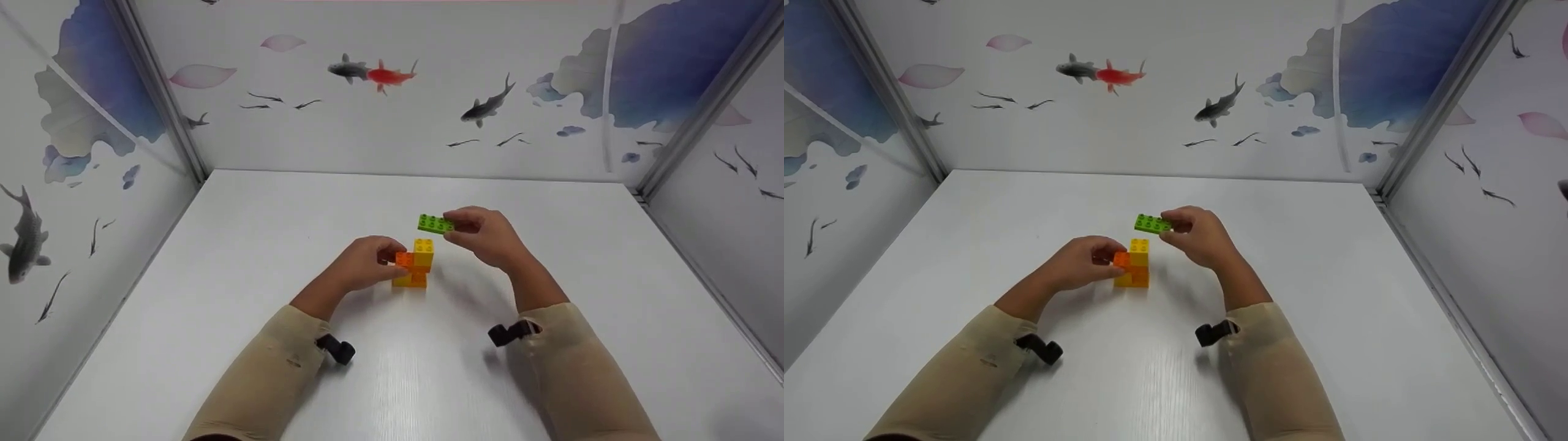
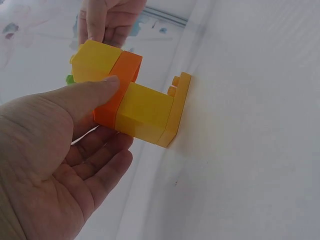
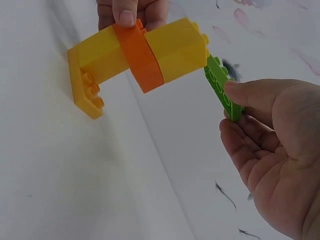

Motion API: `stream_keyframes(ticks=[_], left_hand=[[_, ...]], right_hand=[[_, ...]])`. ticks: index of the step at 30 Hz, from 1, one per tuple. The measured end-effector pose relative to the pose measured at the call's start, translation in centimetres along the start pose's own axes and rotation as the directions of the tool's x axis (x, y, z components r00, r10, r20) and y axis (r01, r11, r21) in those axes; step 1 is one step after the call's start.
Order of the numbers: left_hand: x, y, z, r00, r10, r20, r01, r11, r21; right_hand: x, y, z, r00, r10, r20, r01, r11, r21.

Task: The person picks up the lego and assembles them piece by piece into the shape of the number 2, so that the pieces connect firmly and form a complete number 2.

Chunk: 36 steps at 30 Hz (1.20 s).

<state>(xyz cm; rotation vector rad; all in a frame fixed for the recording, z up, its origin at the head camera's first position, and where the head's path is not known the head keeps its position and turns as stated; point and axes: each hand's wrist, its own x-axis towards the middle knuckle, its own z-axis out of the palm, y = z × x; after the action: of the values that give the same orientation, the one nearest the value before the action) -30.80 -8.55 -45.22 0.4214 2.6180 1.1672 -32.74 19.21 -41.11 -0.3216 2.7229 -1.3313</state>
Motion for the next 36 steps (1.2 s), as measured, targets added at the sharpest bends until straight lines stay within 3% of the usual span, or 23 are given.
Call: stream_keyframes(ticks=[10,22,36], left_hand=[[-0.2,-0.3,-0.1,0.999,0.041,0.001,-0.041,0.999,0.032],[-0.3,-0.3,0.0,0.997,0.074,-0.009,-0.074,0.997,0.022],[-0.2,-0.2,-0.1,1.0,0.026,-0.006,-0.026,0.999,0.034]], right_hand=[[-1.0,-1.4,0.8,0.99,-0.131,0.046,0.129,0.991,0.032],[-1.4,-1.9,2.0,0.97,-0.203,0.134,0.205,0.979,-0.003],[-1.4,-2.0,1.9,0.967,-0.191,0.166,0.199,0.979,-0.036]])
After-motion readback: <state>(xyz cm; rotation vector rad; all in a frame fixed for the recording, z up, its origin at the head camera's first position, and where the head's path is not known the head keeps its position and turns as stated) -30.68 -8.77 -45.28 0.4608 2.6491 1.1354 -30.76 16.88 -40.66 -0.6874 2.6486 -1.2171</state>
